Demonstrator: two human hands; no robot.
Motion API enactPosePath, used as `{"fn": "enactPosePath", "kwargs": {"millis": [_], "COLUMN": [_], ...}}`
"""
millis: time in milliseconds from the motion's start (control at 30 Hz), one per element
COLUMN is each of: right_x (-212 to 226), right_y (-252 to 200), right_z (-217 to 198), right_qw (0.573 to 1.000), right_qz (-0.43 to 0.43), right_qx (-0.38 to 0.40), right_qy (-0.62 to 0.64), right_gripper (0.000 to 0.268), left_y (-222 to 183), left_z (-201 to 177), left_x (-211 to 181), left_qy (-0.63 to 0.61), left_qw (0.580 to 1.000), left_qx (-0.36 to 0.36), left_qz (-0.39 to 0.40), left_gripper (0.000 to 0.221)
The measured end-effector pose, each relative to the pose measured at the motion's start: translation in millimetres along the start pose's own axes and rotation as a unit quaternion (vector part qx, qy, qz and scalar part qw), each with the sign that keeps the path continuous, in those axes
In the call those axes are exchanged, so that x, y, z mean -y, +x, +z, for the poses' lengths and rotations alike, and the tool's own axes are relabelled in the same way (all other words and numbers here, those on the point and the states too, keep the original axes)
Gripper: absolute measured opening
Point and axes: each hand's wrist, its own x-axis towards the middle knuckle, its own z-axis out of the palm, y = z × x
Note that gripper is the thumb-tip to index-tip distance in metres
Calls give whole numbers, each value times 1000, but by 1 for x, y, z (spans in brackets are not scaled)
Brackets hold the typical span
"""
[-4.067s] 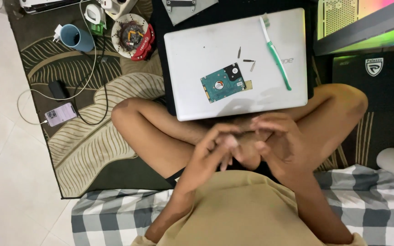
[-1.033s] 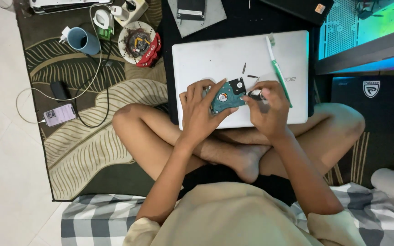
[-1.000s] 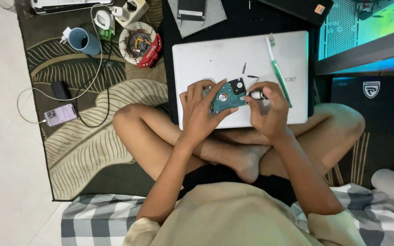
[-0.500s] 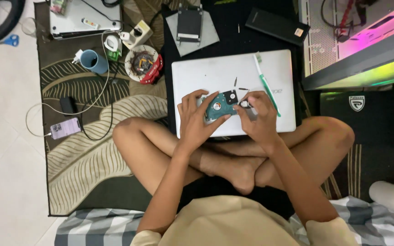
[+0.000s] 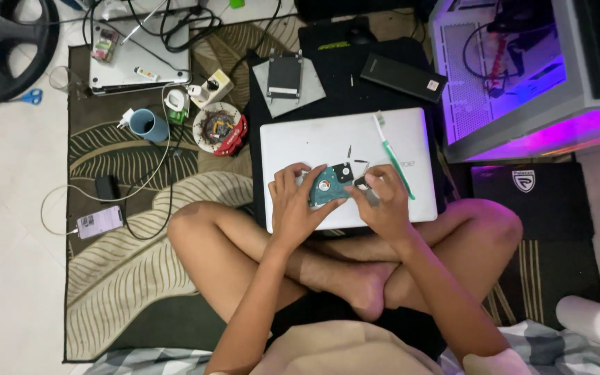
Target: Removing a 2.5-inch hard drive from its mounting caddy using a screwdriver while sitting on the floor.
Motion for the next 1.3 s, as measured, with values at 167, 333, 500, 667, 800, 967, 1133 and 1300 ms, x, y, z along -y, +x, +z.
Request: {"fn": "enactPosePath", "kwargs": {"millis": [167, 333, 500, 667, 800, 967, 1133, 1300], "right_x": [22, 18, 9, 24, 13, 12, 14, 15], "right_y": [22, 15, 7, 28, 16, 12, 12, 17], "right_z": [-3, -4, -1, -7, -9, -5, -5, -8], "right_qw": [1000, 1000, 999, 998, 999, 1000, 994, 997], "right_qz": [-7, 4, 26, 19, 22, 1, 43, 30], "right_qx": [1, -13, -6, -2, -26, -11, -4, -10], "right_qy": [25, -3, 29, 60, 36, 24, 96, 77], "right_gripper": [61, 59, 69, 66, 65, 62, 55, 62], "left_y": [1, 0, 1, 3, 1, 0, -1, 0], "left_z": [0, 3, 3, 0, 1, -1, 1, 2], "left_x": [0, 4, 5, 3, 4, 1, 4, 4], "left_qy": [-4, -2, 6, -4, -10, -22, -20, -15], "left_qw": [1000, 1000, 1000, 1000, 1000, 1000, 1000, 999], "left_qx": [0, -2, 6, 14, 2, 0, -8, -33], "left_qz": [0, 9, 15, 11, 22, 13, 21, 40], "left_gripper": [71, 71, 70, 70, 70, 67, 68, 67]}}
